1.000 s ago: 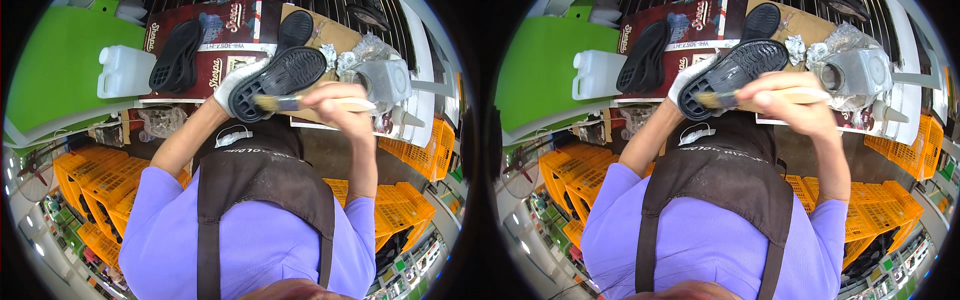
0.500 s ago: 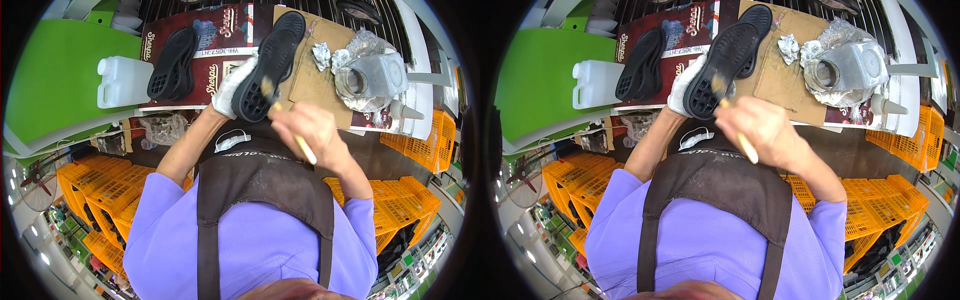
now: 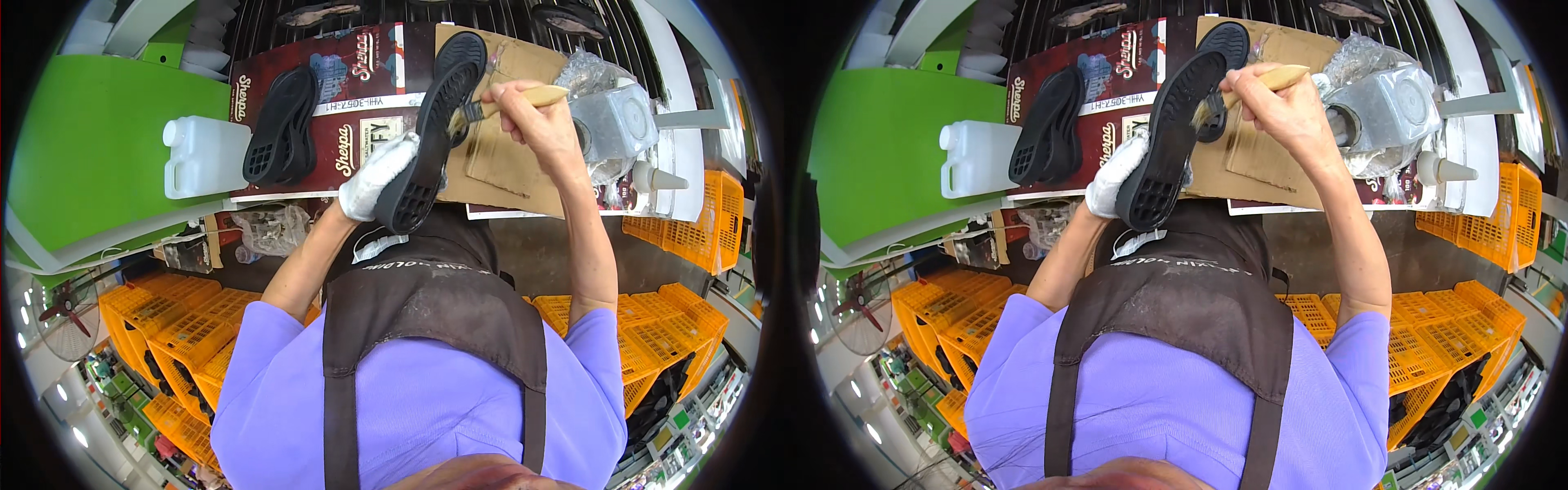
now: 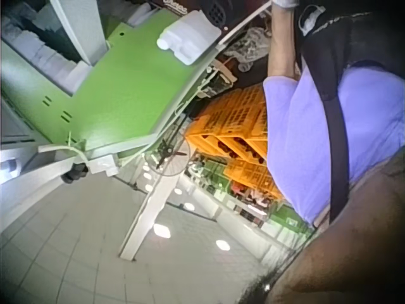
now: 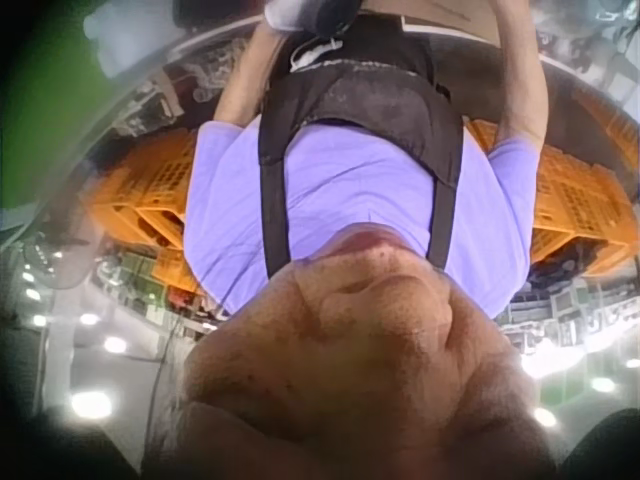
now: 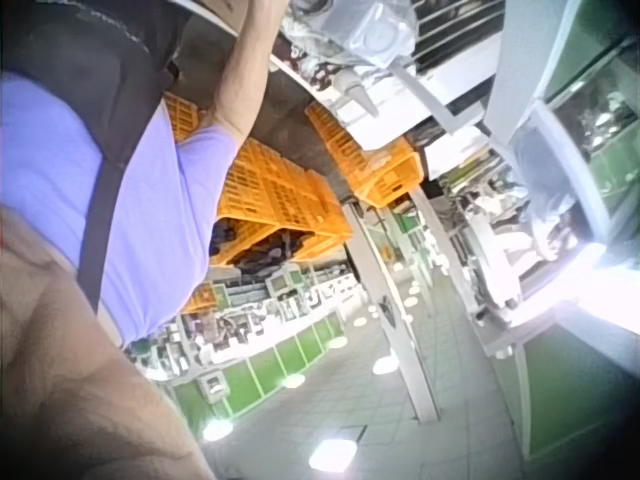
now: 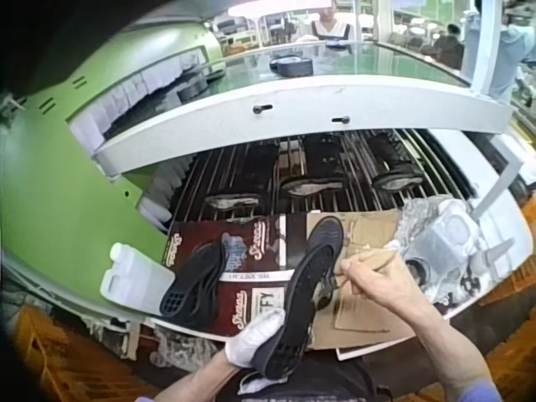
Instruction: The person repeatedly applies a clear adhesive to the bottom of black shoe soles using a paintbrush. They dip the brush into a container, spread the glue across the sole, and place the sole on a rack before picking up another one to repeat the process.
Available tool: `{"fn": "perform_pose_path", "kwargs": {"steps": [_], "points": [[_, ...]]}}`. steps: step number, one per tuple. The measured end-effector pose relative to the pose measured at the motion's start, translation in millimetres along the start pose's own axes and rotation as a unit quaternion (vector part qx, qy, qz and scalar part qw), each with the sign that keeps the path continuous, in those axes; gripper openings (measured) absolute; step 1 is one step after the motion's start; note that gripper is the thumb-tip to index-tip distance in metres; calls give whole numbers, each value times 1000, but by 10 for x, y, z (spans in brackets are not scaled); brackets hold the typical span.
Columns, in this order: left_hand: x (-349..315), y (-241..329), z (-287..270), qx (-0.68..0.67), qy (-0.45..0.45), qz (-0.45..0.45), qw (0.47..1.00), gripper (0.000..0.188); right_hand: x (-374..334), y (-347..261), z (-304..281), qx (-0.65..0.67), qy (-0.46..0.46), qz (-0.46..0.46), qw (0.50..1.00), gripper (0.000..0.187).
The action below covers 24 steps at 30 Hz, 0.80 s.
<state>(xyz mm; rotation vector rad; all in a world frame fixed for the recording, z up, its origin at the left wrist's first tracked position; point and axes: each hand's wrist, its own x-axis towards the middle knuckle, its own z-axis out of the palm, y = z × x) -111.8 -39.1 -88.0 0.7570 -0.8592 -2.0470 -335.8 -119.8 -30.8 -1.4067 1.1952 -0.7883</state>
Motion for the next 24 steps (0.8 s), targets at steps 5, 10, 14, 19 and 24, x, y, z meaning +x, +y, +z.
{"fn": "perform_pose_path", "kwargs": {"steps": [5, 10, 14, 19, 24], "points": [[-15, -118, 27, -149, 22, -10, 989, 49, 134, 222, 31, -140, 94, -279, 945, 14], [24, -40, 27, -295, -43, -9, 955, 44, -80, 204, 104, -262, -49, -434, 860, 30], [103, -57, 78, -345, 67, 14, 936, 47, -452, 52, 236, -219, -228, -433, 844, 27], [194, 52, 242, -353, 144, -4, 924, 43, -468, -45, 148, -57, -217, -363, 904, 18], [237, -98, 98, -325, 52, -16, 944, 45, -476, 4, 114, -109, -126, -331, 929, 15]]}}
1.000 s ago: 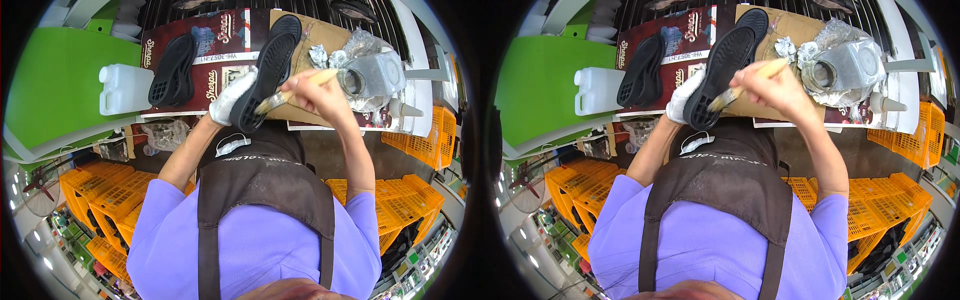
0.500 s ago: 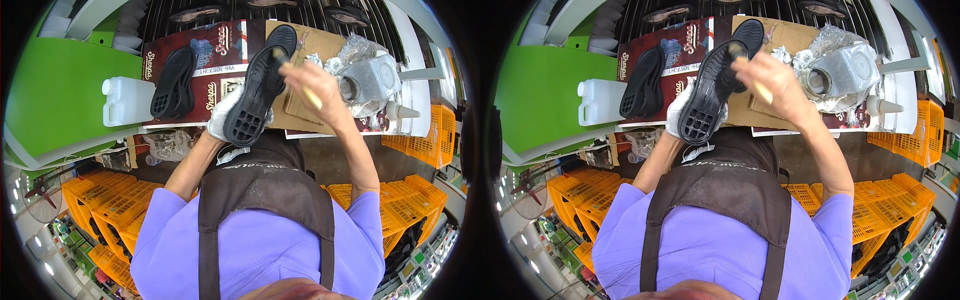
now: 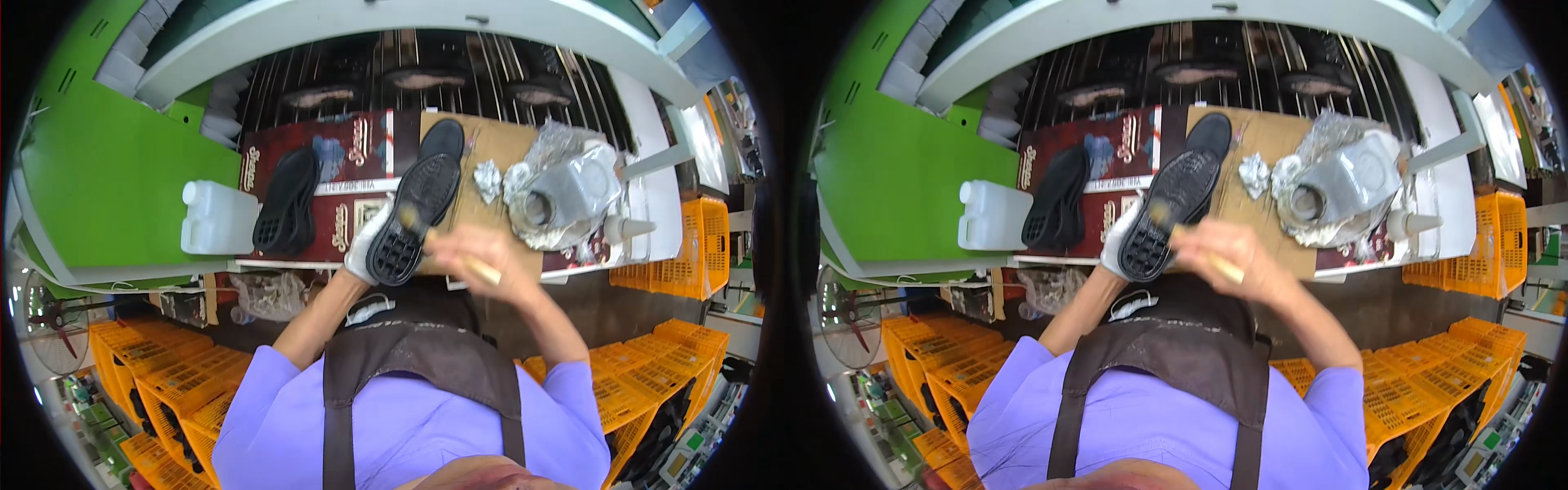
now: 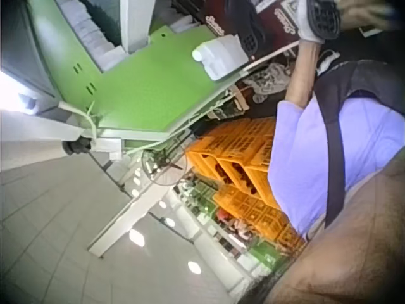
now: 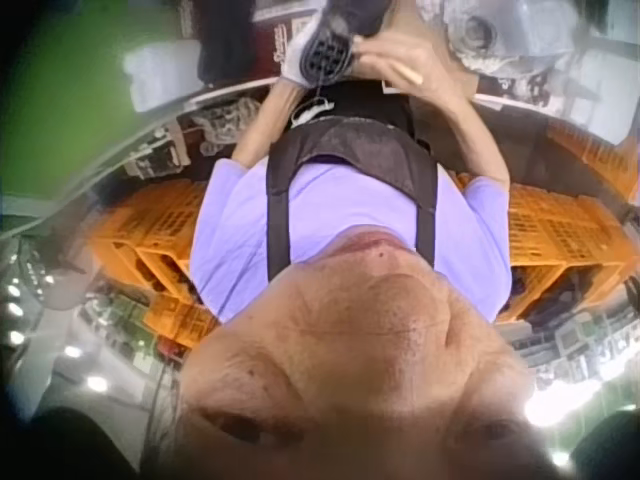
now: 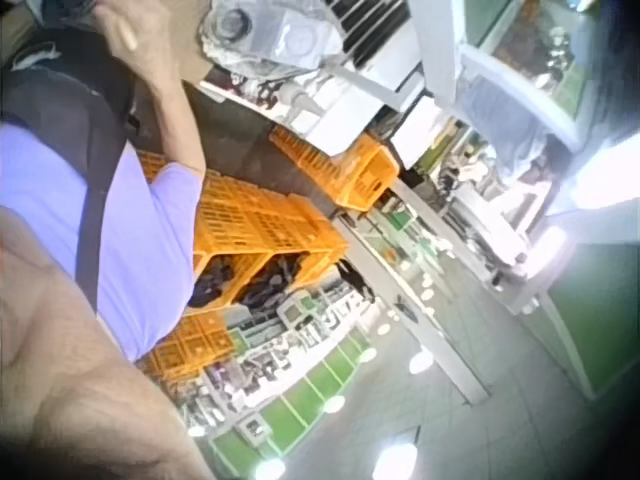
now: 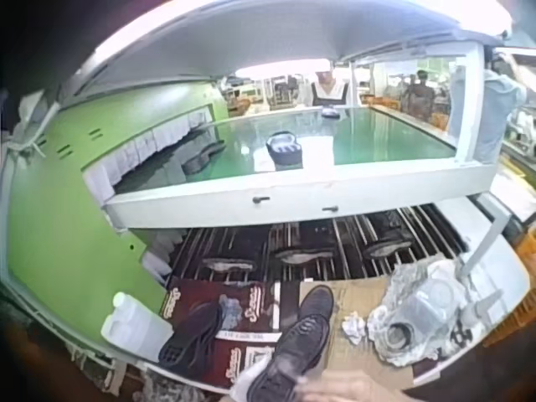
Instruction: The person repeatedly applies a clear adhesive to the bottom of black shoe soles using a paintbrush. They dip the brush into a container, spread the glue across the sole, and place the sole on a rack before picking up another one to repeat the process.
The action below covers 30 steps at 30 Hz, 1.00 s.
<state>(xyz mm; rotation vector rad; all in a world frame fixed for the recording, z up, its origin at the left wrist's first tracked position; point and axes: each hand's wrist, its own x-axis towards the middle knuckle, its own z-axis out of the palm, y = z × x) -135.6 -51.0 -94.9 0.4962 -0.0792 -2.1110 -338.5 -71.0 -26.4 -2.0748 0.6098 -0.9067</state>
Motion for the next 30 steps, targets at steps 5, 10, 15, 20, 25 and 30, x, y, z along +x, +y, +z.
{"fn": "perform_pose_path", "kwargs": {"steps": [5, 10, 15, 20, 25, 30], "points": [[51, -32, 182, 12, 92, 34, 995, 57, -197, -109, -181, 121, 54, 33, 991, 16], [61, -262, 86, 91, 17, 33, 995, 72, -646, 107, -445, 347, 426, 86, 831, 23], [214, -80, 1077, 91, -172, -20, 981, 61, -1004, 58, -620, 358, 516, 98, 772, 23], [1351, 416, 2758, 267, -229, 185, 918, 66, -1180, -70, -562, 320, 539, 133, 768, 22], [2491, 1140, 3315, 312, 21, 287, 905, 54, -934, -130, -418, 341, 492, 149, 787, 25], [1731, 592, 2457, 429, -179, 385, 797, 38, -1162, 3, -315, 359, 465, 196, 785, 34]]}}
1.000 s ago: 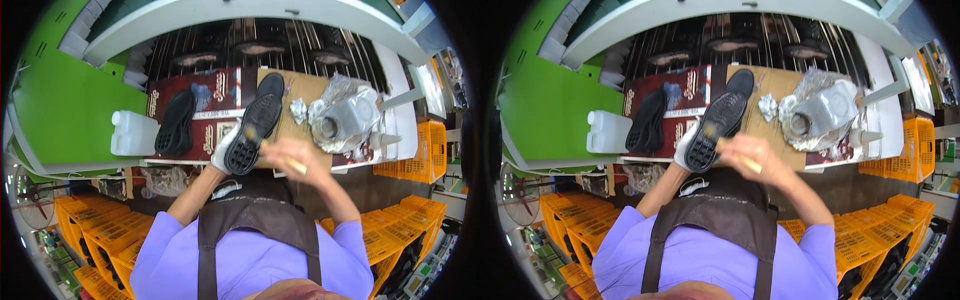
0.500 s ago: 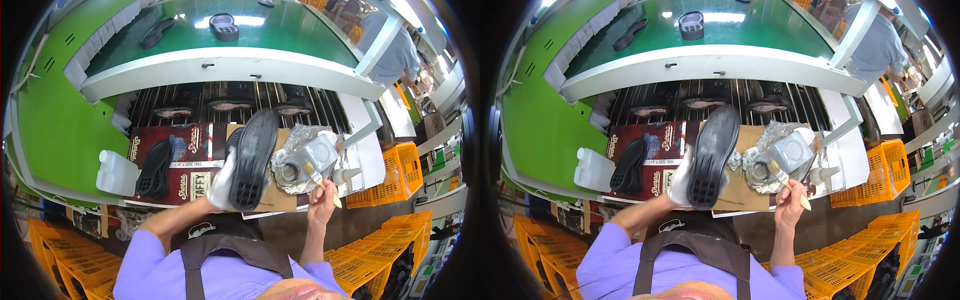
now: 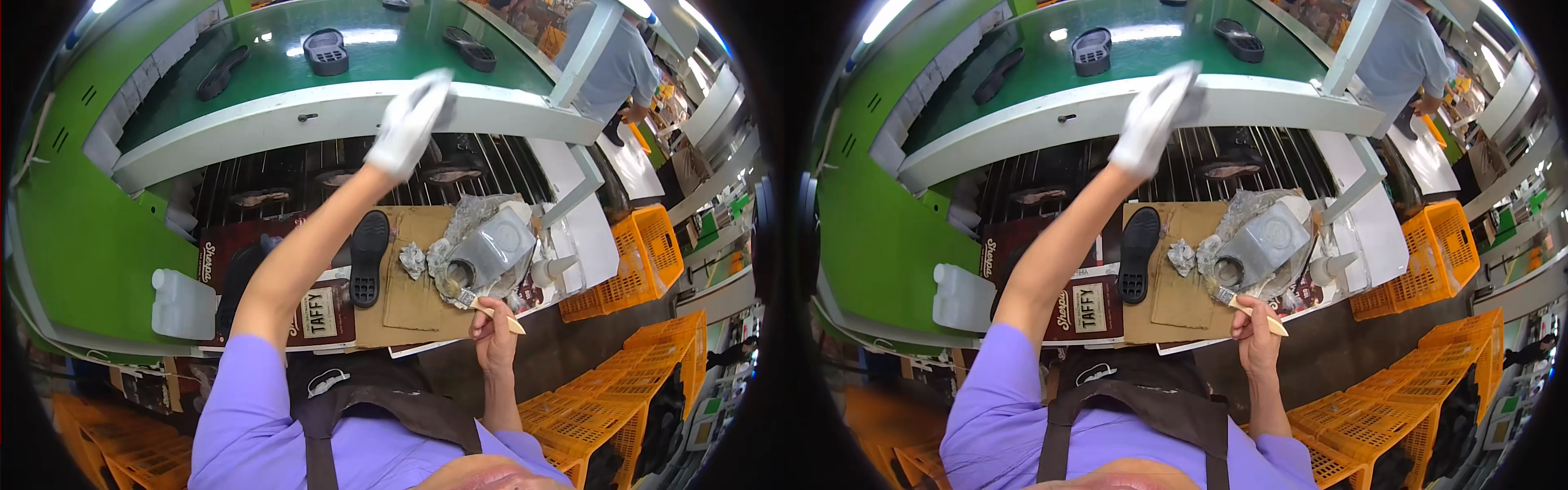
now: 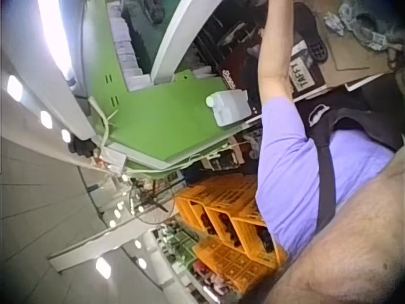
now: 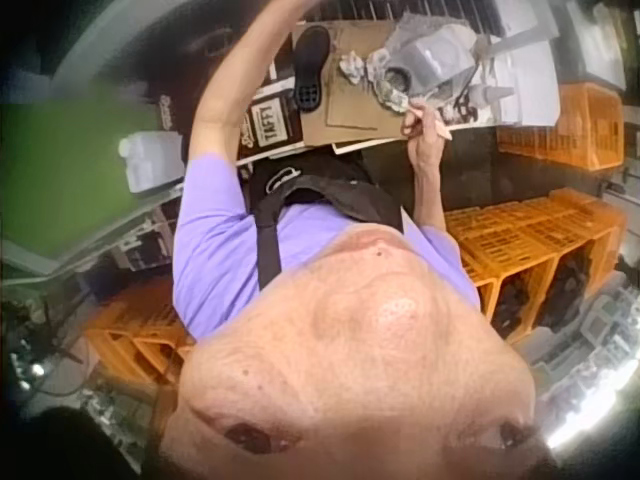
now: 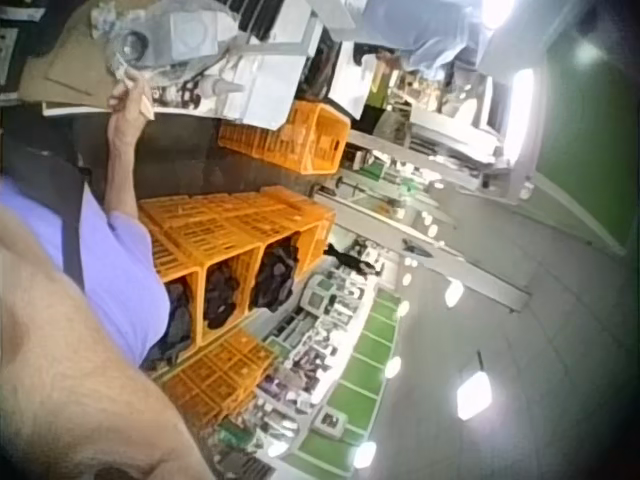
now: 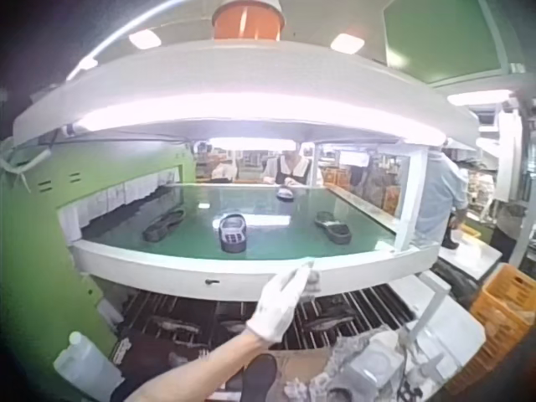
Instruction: The person repeatedly applies a clear adhesive to the bottom of black shoe soles using a paintbrush. They dip the brush into a container, spread the glue across the sole, and place the sole on a rack before picking up another one to repeat the process.
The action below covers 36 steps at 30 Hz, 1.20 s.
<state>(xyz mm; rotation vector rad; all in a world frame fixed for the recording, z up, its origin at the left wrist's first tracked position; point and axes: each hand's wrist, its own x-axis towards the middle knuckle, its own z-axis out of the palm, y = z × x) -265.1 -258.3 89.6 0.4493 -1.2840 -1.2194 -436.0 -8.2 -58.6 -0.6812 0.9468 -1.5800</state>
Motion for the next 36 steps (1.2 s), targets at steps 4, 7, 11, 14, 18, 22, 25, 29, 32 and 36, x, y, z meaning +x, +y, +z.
{"fn": "perform_pose_path", "kwargs": {"steps": [4, 7, 11, 14, 18, 22, 25, 29, 32, 36], "points": [[-1336, 318, -601, 136, 21, -192, 972, 34, 33, 10, 53, 9, -37, 27, 999, 49], [-2091, 442, -1210, 342, 97, -156, 922, 29, 92, 86, 33, -41, -46, 32, 998, 52], [-2578, 898, -1609, 790, 62, -125, 597, 54, 123, 95, 57, -98, -71, 35, 992, 47], [-2832, 1086, -1753, 780, 106, -360, 501, 71, 158, 122, 126, -120, -84, 31, 989, 33], [-2923, 1060, -1857, 717, 137, -449, 515, 75, 146, 114, 194, -119, -83, 30, 989, 23], [-2682, 1114, -1787, 704, 83, -481, 516, 79, 122, 99, 168, -119, -58, 24, 991, 16], [-2671, 1124, -1824, 708, 79, -467, 525, 75, 105, 73, 123, -125, -42, 29, 991, 15], [-2676, 1178, -1779, 721, 143, -380, 562, 70, 141, 10, 72, -153, -25, 0, 988, 14], [-2921, 1052, -1953, 683, 228, -136, 681, 76, 154, -55, 44, -196, -13, -20, 980, 14], [-2944, 955, -1855, 609, 308, 120, 720, 82, 212, -105, 2, -251, 1, -55, 966, 12]]}}
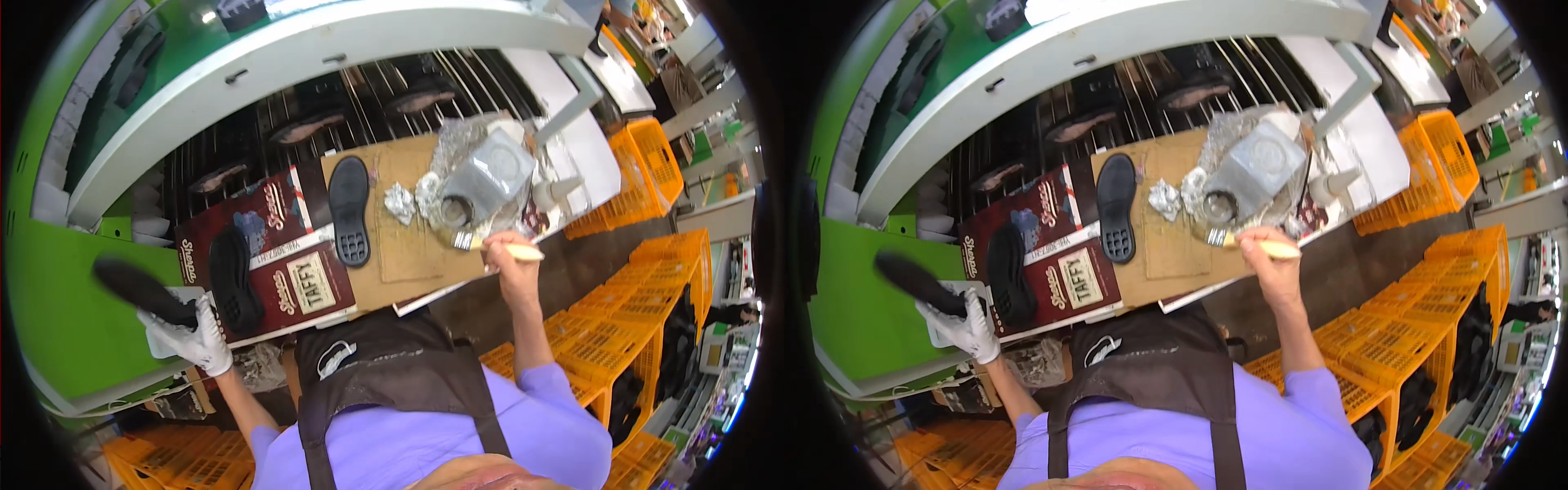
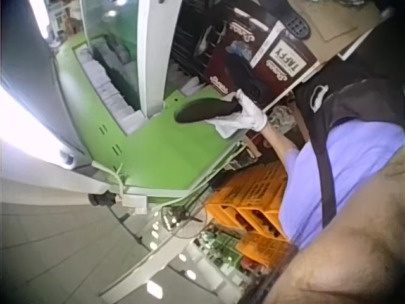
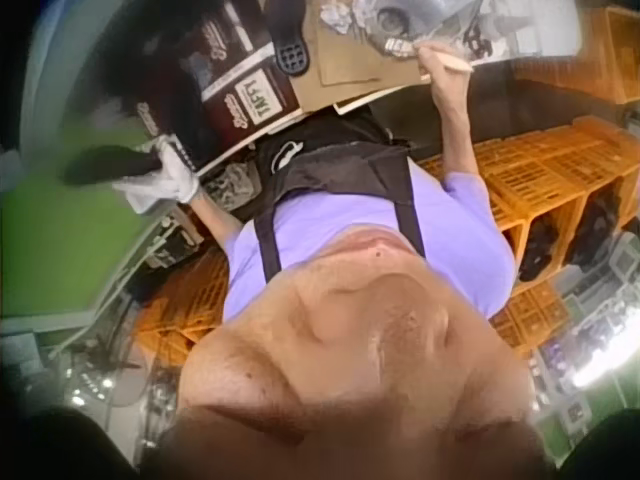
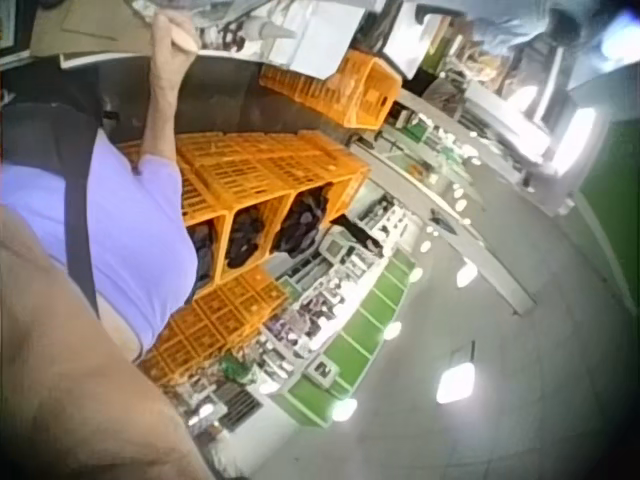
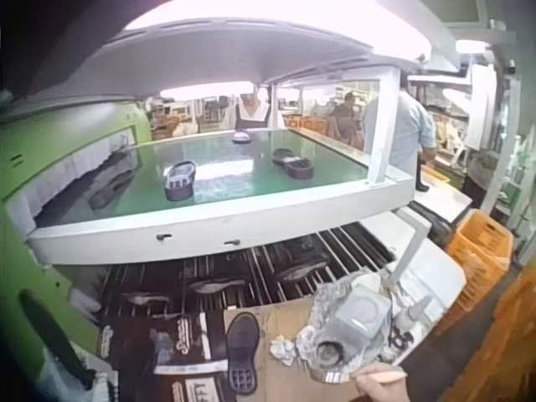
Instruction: The person repeatedly applies a clear adhesive to the bottom of black shoe soles using a paintbrush. They dip the brush into a container, spread the glue across the sole, and place the sole on a rack before picking up another one to repeat the process.
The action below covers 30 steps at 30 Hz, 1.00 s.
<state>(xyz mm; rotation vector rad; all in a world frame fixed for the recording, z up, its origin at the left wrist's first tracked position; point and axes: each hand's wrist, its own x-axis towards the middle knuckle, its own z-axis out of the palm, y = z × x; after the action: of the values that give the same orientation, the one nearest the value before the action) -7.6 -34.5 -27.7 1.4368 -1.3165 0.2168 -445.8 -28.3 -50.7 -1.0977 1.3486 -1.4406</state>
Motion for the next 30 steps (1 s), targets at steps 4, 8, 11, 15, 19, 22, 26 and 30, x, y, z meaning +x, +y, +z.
{"fn": "perform_pose_path", "kwargs": {"steps": [4, 8, 11, 15, 19, 22, 26, 30], "points": [[-10, 43, 186, -307, 16, -102, 946, 76, 58, -152, -1, -74, 28, -23, 997, 12], [-109, 155, 404, -648, -70, -254, 715, 43, 132, -189, -21, -166, 28, -72, 983, 10], [-291, 58, 488, -684, -160, -369, 608, 34, 224, -141, 51, -200, 19, -51, 978, 11], [-504, 624, 731, -559, -223, -451, 659, 39, 386, 69, 99, -297, -6, -106, 949, 9], [-645, 802, 904, -567, -312, -494, 580, 35, 536, 215, 146, -393, -32, -138, 909, 12], [-717, 814, 957, -585, -322, -566, 484, 42, 580, 206, 168, -377, -48, -89, 921, 15], [-705, 801, 1103, -698, -350, -523, 342, 53, 540, 180, 112, -218, 20, 0, 976, 19], [-742, 860, 1137, -660, -313, -583, 357, 53, 401, 174, 89, -158, 68, -8, 985, 15]]}}
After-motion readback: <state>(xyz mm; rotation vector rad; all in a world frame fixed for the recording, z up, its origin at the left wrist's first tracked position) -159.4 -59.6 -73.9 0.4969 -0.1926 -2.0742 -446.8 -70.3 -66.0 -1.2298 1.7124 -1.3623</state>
